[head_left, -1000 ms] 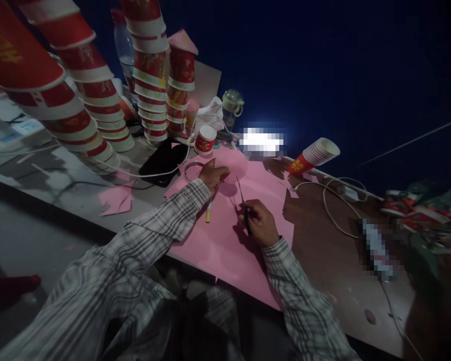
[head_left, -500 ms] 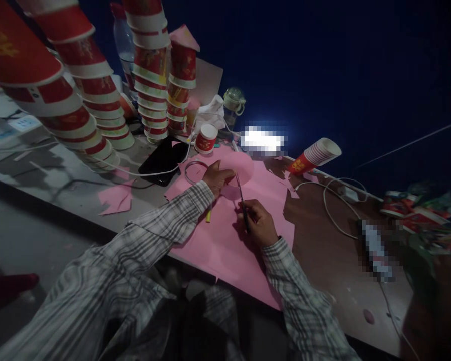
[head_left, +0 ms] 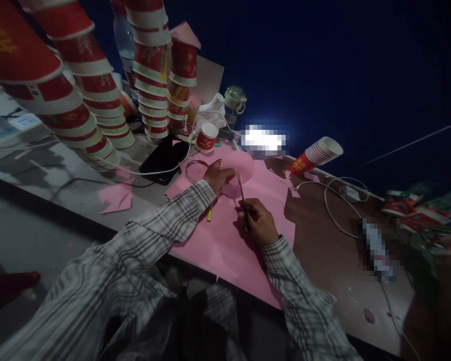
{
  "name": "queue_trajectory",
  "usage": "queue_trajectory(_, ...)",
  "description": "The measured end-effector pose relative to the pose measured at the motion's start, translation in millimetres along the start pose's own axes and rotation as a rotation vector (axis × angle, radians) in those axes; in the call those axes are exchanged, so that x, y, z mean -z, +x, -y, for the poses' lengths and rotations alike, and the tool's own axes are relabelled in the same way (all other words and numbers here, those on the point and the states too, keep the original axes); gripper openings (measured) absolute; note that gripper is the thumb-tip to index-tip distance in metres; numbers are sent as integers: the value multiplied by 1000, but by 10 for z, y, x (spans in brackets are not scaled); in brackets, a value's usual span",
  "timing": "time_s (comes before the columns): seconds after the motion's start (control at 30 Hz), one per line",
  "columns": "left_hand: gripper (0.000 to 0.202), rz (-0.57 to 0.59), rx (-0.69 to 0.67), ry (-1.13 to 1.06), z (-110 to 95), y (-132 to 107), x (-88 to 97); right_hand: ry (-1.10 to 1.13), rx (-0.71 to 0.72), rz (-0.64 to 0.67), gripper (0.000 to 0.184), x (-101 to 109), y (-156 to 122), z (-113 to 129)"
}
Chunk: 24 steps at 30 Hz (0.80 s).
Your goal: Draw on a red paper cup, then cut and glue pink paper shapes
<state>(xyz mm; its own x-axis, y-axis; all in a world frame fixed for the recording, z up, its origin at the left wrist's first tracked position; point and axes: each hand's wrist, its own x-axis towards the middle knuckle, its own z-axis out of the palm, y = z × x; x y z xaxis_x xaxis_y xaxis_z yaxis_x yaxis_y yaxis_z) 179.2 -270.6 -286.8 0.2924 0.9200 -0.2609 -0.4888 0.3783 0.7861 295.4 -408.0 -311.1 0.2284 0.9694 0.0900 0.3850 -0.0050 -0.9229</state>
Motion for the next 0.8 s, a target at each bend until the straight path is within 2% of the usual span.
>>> queue_trajectory(0.13, 35, -20, 11, -13, 5, 4, -4, 10, -9, 16, 25, 6, -1, -4)
queue_trajectory(0.37, 55, -42, 30, -28, 12, 28, 3, 23, -46, 13, 26, 0, -7, -24)
queue_trajectory(0.63, 57, -21, 21, -34, 2, 32, 10, -7, -27, 3, 24, 1, 0, 9)
queue_trajectory(0.8, 56, -20, 12, -40, -17, 21, 5, 3, -81, 17, 26, 15, 1, 22)
